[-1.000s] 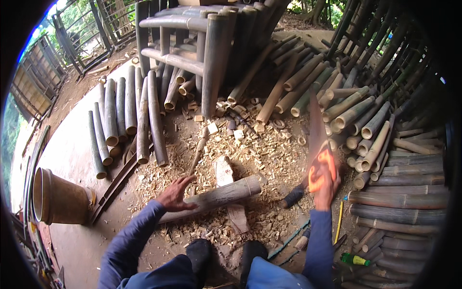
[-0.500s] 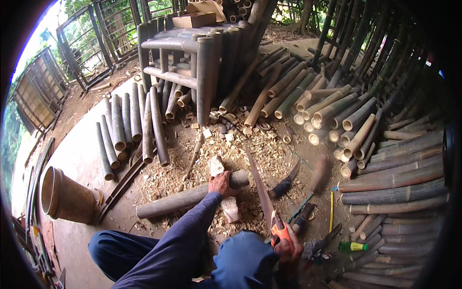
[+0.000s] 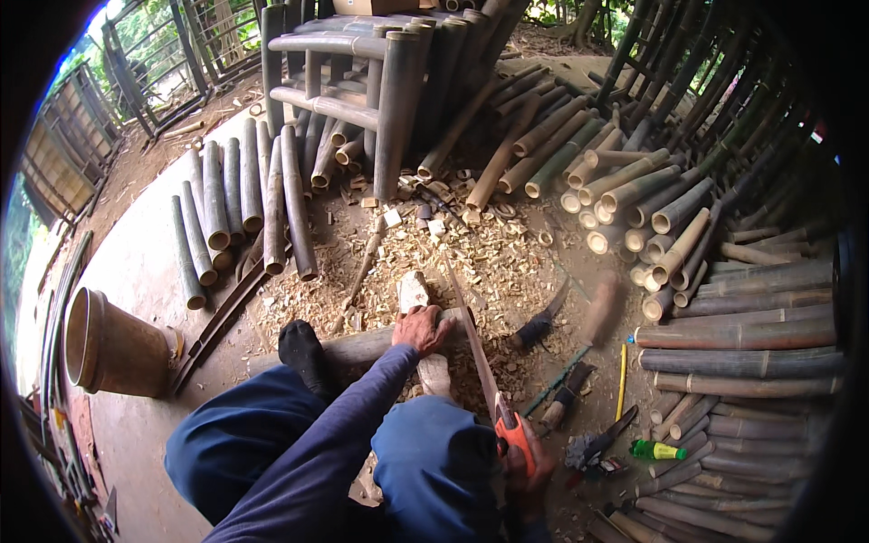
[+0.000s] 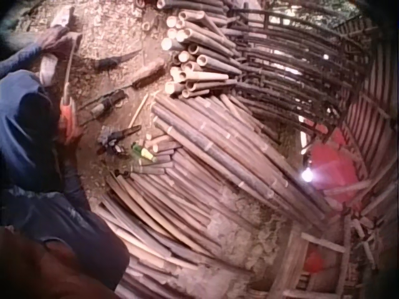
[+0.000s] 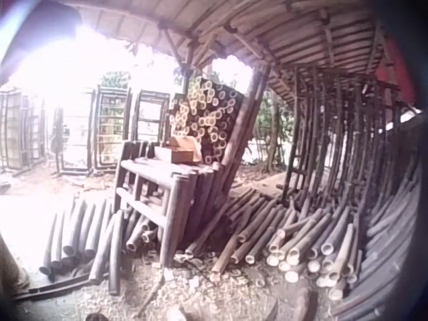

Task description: The person cuts a bamboo pole into smaller sections using a hand saw and a knife. They place the cut pieces aside and continue processing additional bamboo poles.

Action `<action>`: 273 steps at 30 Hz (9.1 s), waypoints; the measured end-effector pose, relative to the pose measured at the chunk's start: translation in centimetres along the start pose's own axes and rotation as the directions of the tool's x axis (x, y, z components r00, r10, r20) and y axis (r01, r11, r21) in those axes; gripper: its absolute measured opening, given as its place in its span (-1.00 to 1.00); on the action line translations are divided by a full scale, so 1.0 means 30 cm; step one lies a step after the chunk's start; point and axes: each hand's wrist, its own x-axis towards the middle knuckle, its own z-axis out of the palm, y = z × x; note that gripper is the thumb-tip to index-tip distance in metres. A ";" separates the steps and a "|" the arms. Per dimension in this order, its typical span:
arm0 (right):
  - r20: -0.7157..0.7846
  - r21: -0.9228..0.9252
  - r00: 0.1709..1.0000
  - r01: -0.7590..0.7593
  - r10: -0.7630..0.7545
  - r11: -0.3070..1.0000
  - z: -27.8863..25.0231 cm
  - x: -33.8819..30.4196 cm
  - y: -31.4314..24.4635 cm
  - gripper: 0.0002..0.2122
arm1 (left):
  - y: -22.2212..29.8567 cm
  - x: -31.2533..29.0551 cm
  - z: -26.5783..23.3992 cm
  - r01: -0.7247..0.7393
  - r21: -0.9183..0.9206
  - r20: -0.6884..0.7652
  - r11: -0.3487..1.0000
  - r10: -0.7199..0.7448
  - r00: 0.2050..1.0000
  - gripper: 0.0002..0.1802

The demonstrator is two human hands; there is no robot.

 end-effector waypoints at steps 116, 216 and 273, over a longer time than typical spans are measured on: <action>0.058 -0.130 0.989 0.142 -0.136 0.981 0.259 0.375 0.029 -0.63 | -0.057 0.107 0.074 -0.026 0.259 -0.063 0.965 0.044 0.997 -0.48; 0.071 -0.171 0.996 0.067 -0.056 0.983 0.227 0.395 0.019 -0.56 | 0.007 0.099 -0.001 -0.049 0.203 0.001 0.978 0.050 0.999 -0.21; 0.188 -0.239 0.980 0.111 -0.066 0.965 -0.054 -0.110 -0.079 -0.53 | -0.121 0.098 -0.026 -0.021 0.158 -0.121 0.987 0.041 0.992 -0.09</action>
